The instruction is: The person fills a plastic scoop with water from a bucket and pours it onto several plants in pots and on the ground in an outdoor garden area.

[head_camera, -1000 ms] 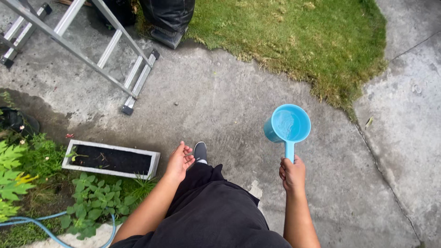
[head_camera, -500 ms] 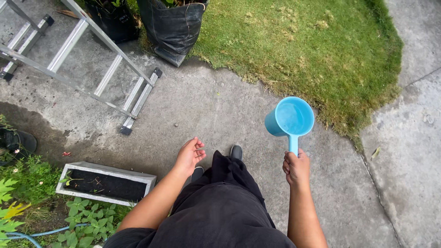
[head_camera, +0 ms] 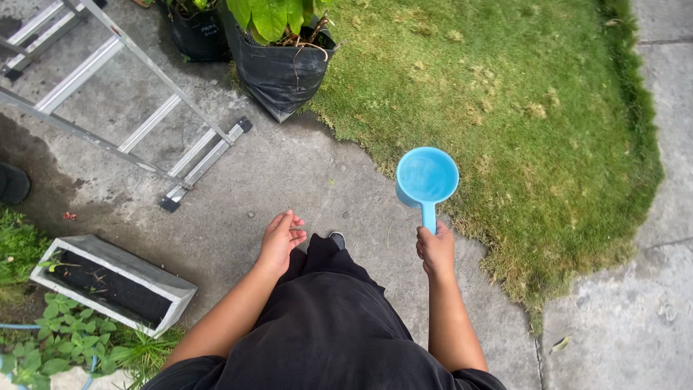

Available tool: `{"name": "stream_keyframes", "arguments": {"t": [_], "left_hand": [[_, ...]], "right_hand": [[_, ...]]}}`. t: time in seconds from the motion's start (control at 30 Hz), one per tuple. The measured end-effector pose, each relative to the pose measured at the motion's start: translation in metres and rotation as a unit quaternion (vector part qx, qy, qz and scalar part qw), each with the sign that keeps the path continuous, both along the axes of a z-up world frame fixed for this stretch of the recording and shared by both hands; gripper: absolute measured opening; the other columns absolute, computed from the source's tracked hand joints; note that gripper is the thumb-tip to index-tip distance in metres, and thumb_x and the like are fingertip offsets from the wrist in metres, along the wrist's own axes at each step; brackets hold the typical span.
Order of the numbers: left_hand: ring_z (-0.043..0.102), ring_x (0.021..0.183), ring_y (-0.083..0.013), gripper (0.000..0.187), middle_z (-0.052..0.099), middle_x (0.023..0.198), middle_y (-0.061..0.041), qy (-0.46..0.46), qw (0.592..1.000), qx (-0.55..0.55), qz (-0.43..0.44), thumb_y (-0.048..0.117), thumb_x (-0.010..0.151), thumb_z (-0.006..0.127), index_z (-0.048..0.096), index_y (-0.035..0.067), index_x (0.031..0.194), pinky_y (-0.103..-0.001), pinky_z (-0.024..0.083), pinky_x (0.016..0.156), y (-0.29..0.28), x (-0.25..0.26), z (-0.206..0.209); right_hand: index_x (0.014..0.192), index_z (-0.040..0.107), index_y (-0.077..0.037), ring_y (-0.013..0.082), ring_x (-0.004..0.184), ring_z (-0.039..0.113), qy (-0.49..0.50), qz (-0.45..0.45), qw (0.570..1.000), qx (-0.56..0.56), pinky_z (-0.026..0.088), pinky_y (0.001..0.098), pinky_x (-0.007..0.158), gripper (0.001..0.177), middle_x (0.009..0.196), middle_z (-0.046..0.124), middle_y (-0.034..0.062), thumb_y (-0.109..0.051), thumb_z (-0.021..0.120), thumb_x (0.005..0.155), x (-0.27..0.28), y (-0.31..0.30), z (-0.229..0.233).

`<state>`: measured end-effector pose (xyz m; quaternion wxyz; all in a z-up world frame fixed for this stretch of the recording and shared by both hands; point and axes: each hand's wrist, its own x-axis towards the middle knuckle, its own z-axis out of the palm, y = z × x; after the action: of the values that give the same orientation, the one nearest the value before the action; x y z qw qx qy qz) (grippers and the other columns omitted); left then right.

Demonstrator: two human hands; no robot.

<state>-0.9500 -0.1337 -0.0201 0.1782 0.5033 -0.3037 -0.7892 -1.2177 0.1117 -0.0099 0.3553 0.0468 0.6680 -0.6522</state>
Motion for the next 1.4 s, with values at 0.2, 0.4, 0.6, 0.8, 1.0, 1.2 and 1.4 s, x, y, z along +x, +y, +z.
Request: {"name": "stream_keyframes", "arguments": {"t": [0.2,0.4,0.6,0.8,1.0,1.2,1.4], "left_hand": [[0.061,0.078,-0.0155,0.032,0.063,0.093,-0.003,0.032,0.996,0.036,0.075,0.042,0.101,0.053,0.060,0.011,0.097,-0.037,0.054,0.079,-0.038,-0.045,0.006],[0.060,0.081,-0.0187,0.033,0.063,0.096,-0.004,0.018,0.989,0.090,0.116,0.045,0.102,0.052,0.058,0.013,0.098,-0.041,0.053,0.082,-0.108,-0.091,-0.045],[0.063,0.091,-0.0204,0.040,0.068,0.113,-0.007,0.053,0.994,0.086,-0.032,0.046,0.101,0.048,0.057,0.011,0.116,-0.041,0.052,0.087,-0.187,-0.168,-0.079],[0.043,0.135,-0.0291,0.065,0.029,0.160,-0.004,0.096,0.981,0.035,-0.167,0.055,0.097,0.043,0.026,0.033,0.156,-0.052,0.044,0.103,-0.215,-0.320,-0.048],[0.041,0.136,-0.0278,0.082,0.033,0.159,-0.006,0.134,0.978,0.023,-0.158,0.058,0.092,0.054,0.013,0.035,0.159,-0.048,0.044,0.097,-0.209,-0.394,-0.023],[0.043,0.128,-0.0226,0.098,0.033,0.157,-0.009,0.144,0.983,0.042,-0.107,0.050,0.085,0.068,0.006,0.036,0.160,-0.045,0.046,0.091,-0.212,-0.424,-0.008],[0.038,0.140,-0.0239,0.108,0.026,0.163,-0.005,0.144,0.986,0.001,-0.078,0.039,0.083,0.074,-0.001,0.035,0.159,-0.045,0.043,0.097,-0.208,-0.437,0.002]], "right_hand": [[0.094,0.051,-0.001,0.0089,0.040,0.041,0.035,0.071,0.997,0.013,0.027,0.0262,0.034,0.012,0.063,0.050,0.0018,-0.002,0.058,0.084,-0.109,-0.103,-0.009],[0.097,0.055,-0.001,0.0104,0.040,0.044,0.057,0.107,0.990,0.066,0.031,0.0274,0.034,0.012,0.063,0.052,0.0033,-0.006,0.057,0.087,-0.177,-0.227,-0.014],[0.090,0.061,0.001,0.0138,0.044,0.050,0.156,0.162,0.964,0.142,0.038,0.0310,0.039,0.015,0.063,0.056,0.0054,-0.014,0.063,0.089,-0.210,-0.351,-0.019],[0.090,0.063,0.002,0.0137,0.047,0.056,0.170,0.196,0.949,0.180,0.041,0.0313,0.039,0.016,0.066,0.062,0.0063,-0.014,0.066,0.086,-0.238,-0.425,-0.029],[0.092,0.069,0.008,0.0335,0.073,0.071,0.326,0.279,0.859,0.280,0.054,0.0413,0.069,0.034,0.082,0.072,0.0257,-0.024,0.069,0.082,-0.270,-0.465,-0.065],[0.101,0.066,0.012,0.0435,0.090,0.072,0.327,0.338,0.834,0.289,0.057,0.0451,0.081,0.045,0.094,0.069,0.0322,-0.028,0.068,0.083,-0.295,-0.485,-0.070],[0.103,0.067,0.011,0.0439,0.093,0.071,0.334,0.355,0.814,0.315,0.055,0.0467,0.084,0.045,0.098,0.070,0.0309,-0.030,0.068,0.085,-0.309,-0.498,-0.066]]}}
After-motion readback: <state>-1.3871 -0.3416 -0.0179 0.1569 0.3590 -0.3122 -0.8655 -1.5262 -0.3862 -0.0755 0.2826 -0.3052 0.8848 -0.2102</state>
